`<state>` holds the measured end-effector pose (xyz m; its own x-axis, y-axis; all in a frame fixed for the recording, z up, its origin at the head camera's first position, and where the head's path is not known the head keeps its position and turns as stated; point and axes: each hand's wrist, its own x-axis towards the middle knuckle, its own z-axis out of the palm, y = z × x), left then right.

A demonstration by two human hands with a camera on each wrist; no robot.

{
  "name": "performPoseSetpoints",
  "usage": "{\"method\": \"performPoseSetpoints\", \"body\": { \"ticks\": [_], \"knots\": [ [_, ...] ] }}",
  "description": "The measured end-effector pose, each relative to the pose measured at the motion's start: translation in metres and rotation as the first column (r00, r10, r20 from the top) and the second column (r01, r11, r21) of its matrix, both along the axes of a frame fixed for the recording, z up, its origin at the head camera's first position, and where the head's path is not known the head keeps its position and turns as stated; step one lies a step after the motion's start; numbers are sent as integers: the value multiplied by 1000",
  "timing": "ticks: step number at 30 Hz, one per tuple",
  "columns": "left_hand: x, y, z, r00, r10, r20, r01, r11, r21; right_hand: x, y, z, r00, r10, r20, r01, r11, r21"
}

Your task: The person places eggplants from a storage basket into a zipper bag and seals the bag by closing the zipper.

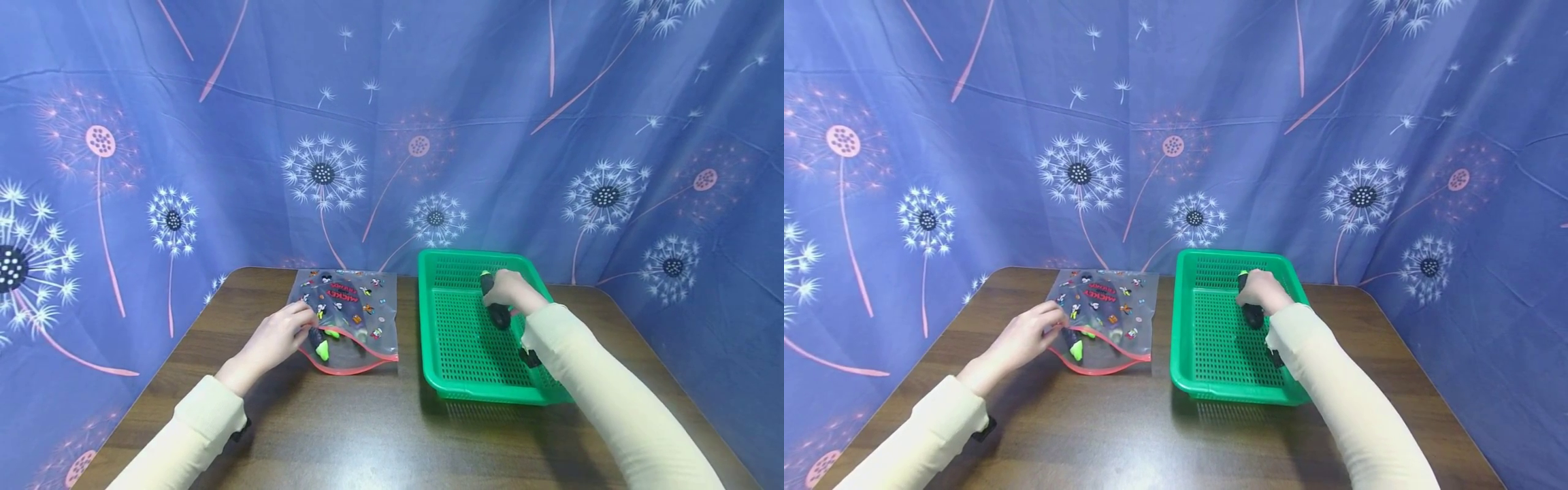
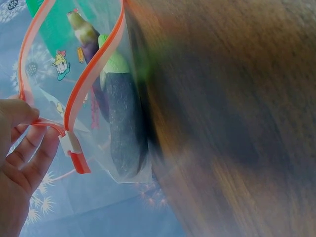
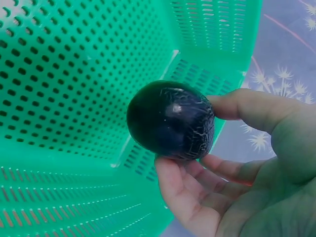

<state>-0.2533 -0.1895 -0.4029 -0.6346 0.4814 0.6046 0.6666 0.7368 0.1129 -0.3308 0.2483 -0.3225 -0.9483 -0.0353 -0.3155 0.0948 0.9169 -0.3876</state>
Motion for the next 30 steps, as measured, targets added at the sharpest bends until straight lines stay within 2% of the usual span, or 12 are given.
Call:
{"method": "performPoseSetpoints", "body": {
  "ticks": [10, 18, 25, 30],
  "knots": [
    [0, 1, 2, 1000, -1, -15, 1, 1000, -2, 7, -11, 14, 999, 31, -28, -31, 1000, -4],
    [-1, 1, 0, 1000, 0, -15, 0, 1000, 0, 15, -19, 28, 998, 62, -29, -63, 997, -46],
    [-2, 1, -1, 1000, -9, -25, 9, 1000, 9, 17, -26, 40, 994, 99, -52, -99, 995, -1],
    [-1, 0, -1, 1000, -8, -14, 8, 1000, 8, 21, -33, 47, 993, 104, -61, -105, 994, -11]
  ]
}}
